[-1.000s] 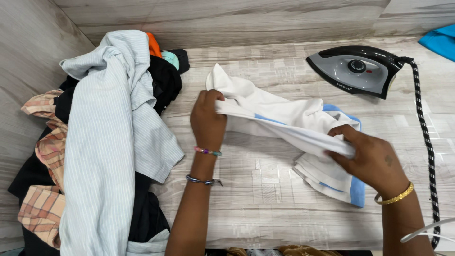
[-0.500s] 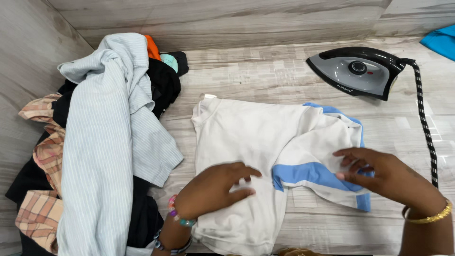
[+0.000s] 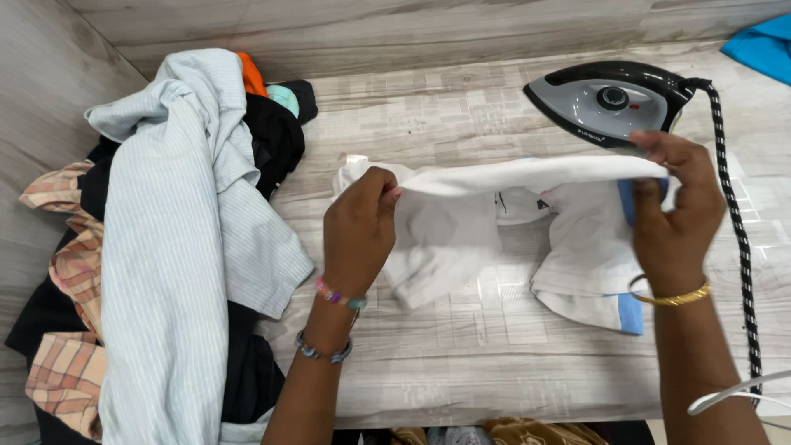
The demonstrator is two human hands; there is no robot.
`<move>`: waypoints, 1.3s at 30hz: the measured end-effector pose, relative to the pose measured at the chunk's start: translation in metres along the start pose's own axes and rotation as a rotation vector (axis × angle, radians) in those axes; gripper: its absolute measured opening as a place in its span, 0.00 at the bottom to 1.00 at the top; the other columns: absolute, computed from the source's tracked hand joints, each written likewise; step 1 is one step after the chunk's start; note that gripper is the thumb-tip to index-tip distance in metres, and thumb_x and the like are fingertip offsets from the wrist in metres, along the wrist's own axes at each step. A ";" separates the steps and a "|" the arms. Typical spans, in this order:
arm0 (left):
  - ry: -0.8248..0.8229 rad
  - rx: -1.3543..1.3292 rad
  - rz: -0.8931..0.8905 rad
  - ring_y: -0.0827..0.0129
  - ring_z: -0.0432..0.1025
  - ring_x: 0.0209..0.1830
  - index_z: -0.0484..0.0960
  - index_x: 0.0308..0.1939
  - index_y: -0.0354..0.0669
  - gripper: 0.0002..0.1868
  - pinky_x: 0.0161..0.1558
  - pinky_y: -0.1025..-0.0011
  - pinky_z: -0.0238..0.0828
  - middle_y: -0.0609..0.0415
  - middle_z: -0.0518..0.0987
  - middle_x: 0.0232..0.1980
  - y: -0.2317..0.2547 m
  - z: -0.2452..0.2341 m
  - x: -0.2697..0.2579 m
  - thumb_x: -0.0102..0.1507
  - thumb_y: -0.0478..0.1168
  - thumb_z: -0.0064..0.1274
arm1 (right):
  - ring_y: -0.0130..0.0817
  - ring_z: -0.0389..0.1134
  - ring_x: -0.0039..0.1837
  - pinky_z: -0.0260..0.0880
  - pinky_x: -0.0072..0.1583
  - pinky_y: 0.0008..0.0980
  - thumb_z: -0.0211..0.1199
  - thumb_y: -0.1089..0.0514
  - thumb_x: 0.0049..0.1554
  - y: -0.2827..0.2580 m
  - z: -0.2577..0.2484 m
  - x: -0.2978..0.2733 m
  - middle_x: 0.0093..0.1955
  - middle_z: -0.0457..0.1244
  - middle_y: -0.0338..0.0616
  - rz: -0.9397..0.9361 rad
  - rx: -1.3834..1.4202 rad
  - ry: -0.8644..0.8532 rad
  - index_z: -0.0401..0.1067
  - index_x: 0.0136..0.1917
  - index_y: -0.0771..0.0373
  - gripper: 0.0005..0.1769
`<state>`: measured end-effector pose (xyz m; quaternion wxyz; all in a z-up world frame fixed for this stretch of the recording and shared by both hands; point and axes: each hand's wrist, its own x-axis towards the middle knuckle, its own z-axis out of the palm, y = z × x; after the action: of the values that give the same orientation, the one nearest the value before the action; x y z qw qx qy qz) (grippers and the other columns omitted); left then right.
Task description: The person irons a light-colored striped shirt on a table, smoothing the fabric with one hand while moving the iron with the other. They then switch to a white t-shirt with blue trim, flatten it, and continue ironing both sides.
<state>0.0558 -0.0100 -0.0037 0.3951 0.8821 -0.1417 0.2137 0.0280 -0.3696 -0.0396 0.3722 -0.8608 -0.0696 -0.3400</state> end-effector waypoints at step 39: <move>-0.657 0.455 -0.244 0.42 0.57 0.73 0.63 0.74 0.40 0.40 0.69 0.41 0.57 0.38 0.61 0.72 0.008 0.052 -0.035 0.65 0.55 0.59 | 0.56 0.60 0.72 0.65 0.65 0.50 0.67 0.50 0.54 -0.024 0.063 0.002 0.75 0.56 0.55 -0.063 -0.440 -0.673 0.61 0.74 0.53 0.36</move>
<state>0.0360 -0.0522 -0.0469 0.1465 0.9785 -0.1036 -0.1016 0.0542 -0.3095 -0.0547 0.1249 -0.9806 -0.1396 -0.0574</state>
